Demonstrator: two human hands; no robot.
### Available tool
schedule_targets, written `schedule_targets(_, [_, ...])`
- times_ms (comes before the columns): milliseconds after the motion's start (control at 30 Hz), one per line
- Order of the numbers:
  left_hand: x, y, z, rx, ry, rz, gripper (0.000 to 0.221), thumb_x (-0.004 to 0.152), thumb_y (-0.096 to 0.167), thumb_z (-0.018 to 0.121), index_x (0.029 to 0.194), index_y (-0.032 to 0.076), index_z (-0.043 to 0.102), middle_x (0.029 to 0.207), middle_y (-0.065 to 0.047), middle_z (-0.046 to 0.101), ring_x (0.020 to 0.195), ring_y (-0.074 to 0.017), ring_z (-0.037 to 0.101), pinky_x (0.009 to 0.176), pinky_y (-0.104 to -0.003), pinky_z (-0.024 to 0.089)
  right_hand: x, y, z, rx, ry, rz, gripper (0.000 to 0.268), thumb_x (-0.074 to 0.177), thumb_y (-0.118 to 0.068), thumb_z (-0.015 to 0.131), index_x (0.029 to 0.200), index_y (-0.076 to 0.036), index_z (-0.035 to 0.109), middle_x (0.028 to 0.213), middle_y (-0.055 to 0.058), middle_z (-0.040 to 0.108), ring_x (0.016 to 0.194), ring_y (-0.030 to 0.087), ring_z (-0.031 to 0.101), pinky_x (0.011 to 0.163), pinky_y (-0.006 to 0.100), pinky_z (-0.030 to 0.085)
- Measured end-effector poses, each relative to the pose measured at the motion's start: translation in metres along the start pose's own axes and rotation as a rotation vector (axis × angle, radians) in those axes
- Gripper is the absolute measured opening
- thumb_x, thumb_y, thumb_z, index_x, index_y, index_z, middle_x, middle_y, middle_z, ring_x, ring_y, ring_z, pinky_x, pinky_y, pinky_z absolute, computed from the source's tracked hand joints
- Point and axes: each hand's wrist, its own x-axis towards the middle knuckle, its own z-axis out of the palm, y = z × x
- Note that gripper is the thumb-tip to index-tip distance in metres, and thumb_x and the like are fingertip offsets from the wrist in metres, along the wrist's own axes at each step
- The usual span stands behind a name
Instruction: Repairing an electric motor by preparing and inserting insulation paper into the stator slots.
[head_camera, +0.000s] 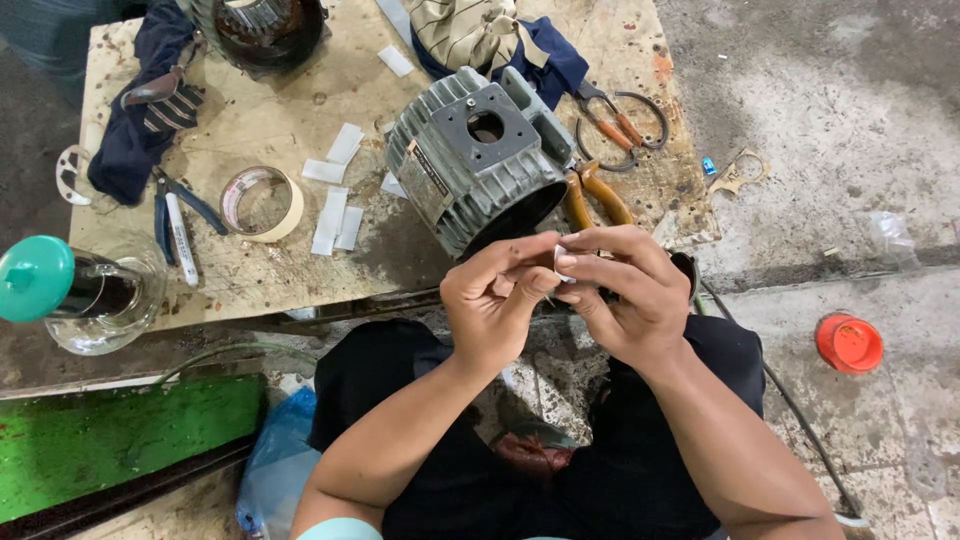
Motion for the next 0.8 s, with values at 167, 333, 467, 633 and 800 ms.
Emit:
schedule_targets(167, [0.004, 0.005, 0.002, 0.067, 0.013, 0.114, 0.022, 0.088, 0.005, 0.083, 0.106, -0.006, 0.078, 0.097, -0.022, 0.079, 0.085, -0.0275, 0.079, 0.069, -0.038, 0.068, 0.003, -0.003, -0.001, 0.013, -0.04, 0.013, 0.011, 0.09, -0.011, 0.079, 0.1, -0.007, 0.08, 0.105, 0.017, 0.074, 0.093, 0.037, 0.074, 0.08, 0.047, 0.061])
schedule_targets(333, [0.01, 0.003, -0.005, 0.241, -0.037, 0.333, 0.017, 0.088, 0.009, 0.084, 0.102, -0.001, 0.081, 0.097, -0.016, 0.079, 0.082, -0.0239, 0.079, 0.067, -0.034, 0.066, 0.012, -0.006, -0.004, 0.092, -0.085, -0.028, 0.013, 0.1, -0.014, 0.07, 0.106, -0.004, 0.076, 0.105, 0.019, 0.07, 0.096, 0.038, 0.072, 0.086, 0.051, 0.058])
schedule_targets(467, [0.013, 0.005, -0.015, 0.344, -0.117, 0.424, 0.015, 0.089, 0.009, 0.084, 0.103, 0.003, 0.082, 0.096, -0.016, 0.078, 0.08, -0.0238, 0.078, 0.066, -0.034, 0.066, 0.006, 0.0, -0.005, 0.125, -0.094, 0.042, 0.021, 0.087, -0.005, 0.081, 0.105, 0.003, 0.075, 0.096, 0.023, 0.074, 0.09, 0.042, 0.074, 0.081, 0.054, 0.061])
schedule_targets(633, [0.018, 0.008, -0.021, 0.359, -0.16, 0.426, 0.012, 0.088, 0.008, 0.084, 0.1, 0.003, 0.082, 0.094, -0.015, 0.079, 0.08, -0.0255, 0.079, 0.064, -0.033, 0.065, 0.003, 0.003, -0.009, 0.051, -0.125, 0.08, 0.022, 0.082, -0.006, 0.088, 0.101, 0.0, 0.079, 0.098, 0.019, 0.078, 0.091, 0.036, 0.077, 0.08, 0.048, 0.062])
schedule_targets(800, [0.02, -0.036, -0.045, 0.439, -0.051, 0.744, 0.012, 0.1, 0.012, 0.071, 0.102, 0.004, 0.08, 0.091, -0.012, 0.079, 0.075, -0.0199, 0.074, 0.063, -0.026, 0.064, -0.01, 0.033, -0.008, -0.022, -0.091, 0.086, 0.01, 0.095, -0.002, 0.08, 0.103, 0.003, 0.08, 0.093, 0.027, 0.076, 0.086, 0.04, 0.074, 0.08, 0.044, 0.061])
